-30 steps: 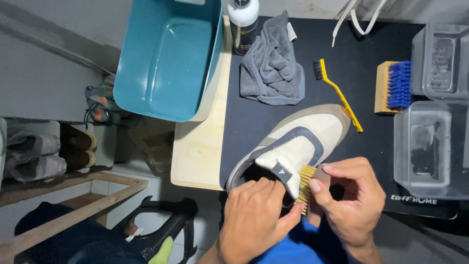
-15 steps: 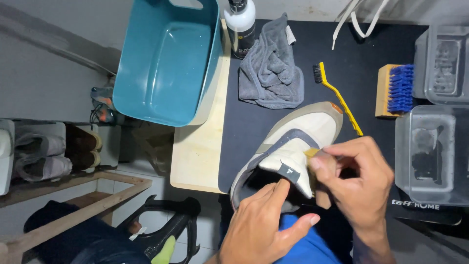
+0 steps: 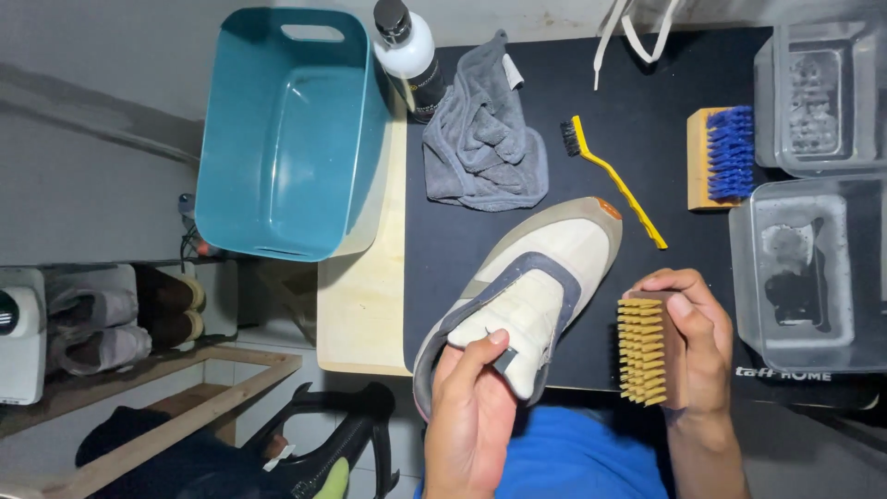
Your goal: Cleaning a sneaker by wiping the upper with a cloth and scrubbing the sole and heel with different brushes.
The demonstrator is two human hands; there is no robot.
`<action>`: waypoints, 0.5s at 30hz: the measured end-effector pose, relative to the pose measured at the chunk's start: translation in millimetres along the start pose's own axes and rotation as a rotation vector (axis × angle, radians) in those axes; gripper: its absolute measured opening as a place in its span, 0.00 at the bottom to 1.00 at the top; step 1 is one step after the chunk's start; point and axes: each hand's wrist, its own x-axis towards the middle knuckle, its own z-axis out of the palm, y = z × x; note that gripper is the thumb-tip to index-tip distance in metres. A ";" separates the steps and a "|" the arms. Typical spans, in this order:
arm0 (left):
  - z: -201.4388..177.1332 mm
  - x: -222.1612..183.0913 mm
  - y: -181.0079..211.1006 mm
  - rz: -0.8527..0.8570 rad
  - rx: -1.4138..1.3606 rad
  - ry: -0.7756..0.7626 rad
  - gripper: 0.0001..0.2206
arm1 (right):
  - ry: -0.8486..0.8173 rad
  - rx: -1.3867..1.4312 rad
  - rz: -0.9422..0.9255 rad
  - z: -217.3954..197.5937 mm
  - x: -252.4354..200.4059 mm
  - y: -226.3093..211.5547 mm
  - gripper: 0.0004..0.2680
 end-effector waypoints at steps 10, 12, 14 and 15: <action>20.2 8.1 -10.2 -0.024 0.692 0.442 0.26 | -0.053 0.173 -0.106 -6.8 2.0 27.4 0.11; 18.7 4.9 -12.1 -0.021 0.908 0.515 0.23 | -0.061 0.172 -0.105 -6.6 1.2 26.2 0.11; 13.0 3.7 -11.0 0.022 1.142 0.327 0.22 | -0.082 0.156 -0.112 -5.0 1.7 23.2 0.11; 5.9 2.0 -9.8 0.029 1.149 0.319 0.22 | -0.078 0.163 -0.121 -4.9 1.5 23.7 0.11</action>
